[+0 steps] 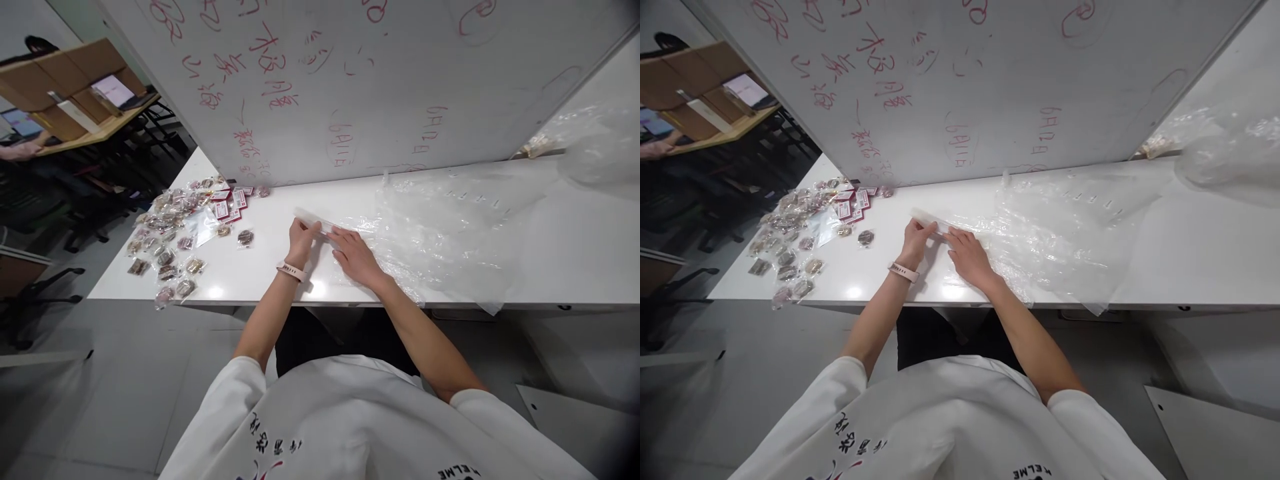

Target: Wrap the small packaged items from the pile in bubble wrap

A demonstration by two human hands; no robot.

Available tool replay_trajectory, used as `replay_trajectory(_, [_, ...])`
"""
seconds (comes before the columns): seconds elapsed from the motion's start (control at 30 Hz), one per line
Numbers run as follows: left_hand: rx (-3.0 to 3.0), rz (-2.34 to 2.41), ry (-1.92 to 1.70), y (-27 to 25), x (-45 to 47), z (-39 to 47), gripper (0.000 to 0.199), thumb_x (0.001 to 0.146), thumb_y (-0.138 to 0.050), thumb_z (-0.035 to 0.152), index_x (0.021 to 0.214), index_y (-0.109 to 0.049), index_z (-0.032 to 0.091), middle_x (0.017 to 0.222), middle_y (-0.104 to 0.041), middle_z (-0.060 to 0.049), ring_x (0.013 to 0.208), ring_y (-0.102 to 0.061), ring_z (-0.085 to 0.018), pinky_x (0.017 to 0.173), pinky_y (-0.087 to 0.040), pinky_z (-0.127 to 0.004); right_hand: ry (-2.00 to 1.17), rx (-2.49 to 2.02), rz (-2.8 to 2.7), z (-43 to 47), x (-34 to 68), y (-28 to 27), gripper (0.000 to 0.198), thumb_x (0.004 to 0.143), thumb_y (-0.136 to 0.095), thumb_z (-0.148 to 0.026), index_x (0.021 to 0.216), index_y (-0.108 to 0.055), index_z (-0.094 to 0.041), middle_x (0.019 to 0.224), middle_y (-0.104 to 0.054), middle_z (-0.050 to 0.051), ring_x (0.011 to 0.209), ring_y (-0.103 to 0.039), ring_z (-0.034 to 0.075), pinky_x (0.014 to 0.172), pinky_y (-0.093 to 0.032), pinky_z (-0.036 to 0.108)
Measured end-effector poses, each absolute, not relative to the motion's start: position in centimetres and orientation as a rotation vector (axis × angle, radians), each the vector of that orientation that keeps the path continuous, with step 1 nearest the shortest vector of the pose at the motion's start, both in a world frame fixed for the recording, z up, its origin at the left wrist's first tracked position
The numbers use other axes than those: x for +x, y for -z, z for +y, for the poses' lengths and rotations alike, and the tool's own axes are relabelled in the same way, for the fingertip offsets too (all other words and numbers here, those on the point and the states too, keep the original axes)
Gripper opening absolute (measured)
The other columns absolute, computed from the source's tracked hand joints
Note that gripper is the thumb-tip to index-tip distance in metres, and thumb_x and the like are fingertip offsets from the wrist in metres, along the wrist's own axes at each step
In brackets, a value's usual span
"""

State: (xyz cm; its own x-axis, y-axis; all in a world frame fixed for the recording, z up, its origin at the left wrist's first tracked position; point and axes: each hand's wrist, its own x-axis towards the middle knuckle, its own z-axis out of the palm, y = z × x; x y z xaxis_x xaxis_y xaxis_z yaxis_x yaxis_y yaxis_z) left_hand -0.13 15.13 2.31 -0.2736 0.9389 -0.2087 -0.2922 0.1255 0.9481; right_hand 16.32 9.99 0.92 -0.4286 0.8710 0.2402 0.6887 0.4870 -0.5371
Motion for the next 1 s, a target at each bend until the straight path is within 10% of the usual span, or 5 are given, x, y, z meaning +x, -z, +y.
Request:
replay_trajectory(0.43, [0.443, 1.114, -1.180, -2.4, -0.7, 16.5, 0.025, 0.073, -0.073, -0.001, 0.095, -0.069, 0.011, 0.088, -0.073, -0.009, 0.086, -0.071, -0.018, 0.086, -0.055, -0.032, -0.455, -1.223, -2.159, 9.9, 15.9, -0.5, 0.045, 0.096, -0.046, -0.024, 0.139, -0.057, -0.025, 0.148, -0.053, 0.006, 0.135, -0.044, 0.027, 0.108, -0.044, 0.051])
replay_trajectory(0.73, [0.356, 0.894, -1.357, -2.8, -1.5, 15.5, 0.032, 0.088, -0.061, 0.003, 0.117, -0.062, 0.017, 0.118, -0.072, -0.010, 0.115, -0.068, -0.017, 0.098, -0.056, -0.029, -0.496, -1.423, -1.634, 10.0, 15.9, -0.8, 0.050, 0.096, -0.048, -0.060, 0.071, -0.067, -0.021, 0.074, -0.065, 0.007, 0.077, -0.062, 0.022, 0.076, -0.055, 0.039])
replay_trajectory(0.87, [0.333, 0.783, -1.324, -3.4, -1.5, 15.0, 0.037, 0.088, -0.060, 0.004, 0.122, -0.060, 0.019, 0.118, -0.072, -0.011, 0.113, -0.069, -0.019, 0.096, -0.058, -0.032, -0.990, -1.298, -1.452, 10.6, 16.1, -1.0, 0.062, 0.088, -0.053, -0.073, 0.114, -0.070, -0.020, 0.100, -0.072, 0.009, 0.094, -0.069, 0.025, 0.082, -0.058, 0.041])
replay_trajectory(1.0, [0.467, 0.801, -1.312, -3.2, -0.2, 14.3, 0.031, 0.079, -0.073, 0.007, 0.108, -0.065, 0.016, 0.111, -0.074, -0.011, 0.109, -0.069, -0.021, 0.097, -0.056, -0.032, -1.054, -1.144, -1.437, 10.9, 15.3, -1.0, 0.067, 0.100, -0.035, -0.064, 0.154, -0.039, -0.025, 0.141, -0.059, 0.009, 0.131, -0.056, 0.023, 0.107, -0.050, 0.041])
